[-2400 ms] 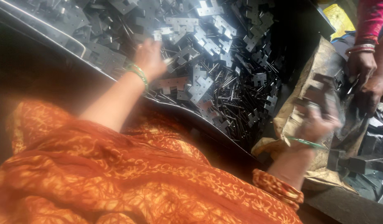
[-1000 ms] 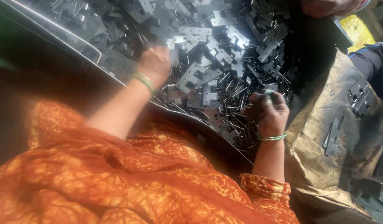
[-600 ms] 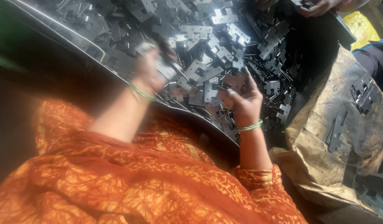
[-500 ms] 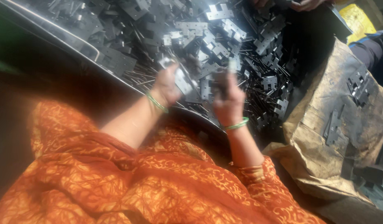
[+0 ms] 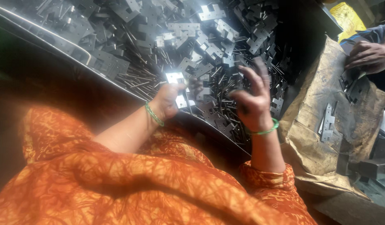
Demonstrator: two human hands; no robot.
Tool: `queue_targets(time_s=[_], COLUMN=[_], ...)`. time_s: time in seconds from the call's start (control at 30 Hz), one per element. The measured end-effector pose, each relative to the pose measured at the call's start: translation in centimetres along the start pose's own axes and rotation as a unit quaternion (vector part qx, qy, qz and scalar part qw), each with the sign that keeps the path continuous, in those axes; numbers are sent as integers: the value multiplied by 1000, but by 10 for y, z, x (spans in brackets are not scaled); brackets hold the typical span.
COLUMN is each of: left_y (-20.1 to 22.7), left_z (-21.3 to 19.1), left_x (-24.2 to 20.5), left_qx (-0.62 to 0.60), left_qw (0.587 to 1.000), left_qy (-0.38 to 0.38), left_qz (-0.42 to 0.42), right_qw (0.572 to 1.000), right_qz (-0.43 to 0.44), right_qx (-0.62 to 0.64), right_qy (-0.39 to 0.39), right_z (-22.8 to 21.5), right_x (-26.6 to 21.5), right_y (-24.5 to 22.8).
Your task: The person repeatedly picks up small metal brackets and pins from a large metal tray and moves them around within the tray. The hands work continuously among the mixed parts, occasionally lifting and repositioning items.
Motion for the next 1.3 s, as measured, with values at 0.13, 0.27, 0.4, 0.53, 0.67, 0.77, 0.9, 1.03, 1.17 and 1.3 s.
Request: queue_targets(time_s=[0.13, 0.27, 0.4, 0.53, 0.67, 0.77, 0.9, 1.03, 1.17, 1.3], left_y=[-9, -31, -30, 41, 74, 70, 78, 89, 85, 106], left_z=[16, 30, 46, 32, -16, -30, -24, 3, 30, 21], left_x=[-8, -5, -2, -1, 0, 18, 15, -14, -36, -66], left_qx=[-52, 49, 184, 649, 776, 762, 712, 687, 658, 571], left_qw=[998, 998, 980, 732, 517, 520, 562, 569, 581, 647], left_qy=[-23, -29, -67, 110, 307, 334, 351, 260, 145, 167], left_qz=[4, 13, 46, 175, 193, 191, 232, 370, 456, 477], right_qw=[961, 927, 990, 881, 871, 827, 805, 798, 929, 915], right_qz=[2, -206, -90, 3, -57, -11, 123, -157, -46, -15], right_qx=[-132, -268, -111, 401, -141, -465, -540, -575, -340, -358], right_qy=[-241, -165, 5, 253, 468, 315, 210, 91, -136, -185], right_z=[66, 82, 29, -112, -298, -353, -350, -217, -28, 57], right_x=[-18, -36, -40, -68, -151, -199, -198, -117, -53, -37], right_y=[7, -16, 2, 48, 93, 119, 94, 15, 49, 81])
Point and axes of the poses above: each hand's wrist, its own x-axis towards the middle knuckle, its own z-axis out of the palm, y = z × x, the point moved 5 cm from there along x, towards the middle knuckle, and after that the axes turned 12 degrees about -z, right-handed, at the moved point
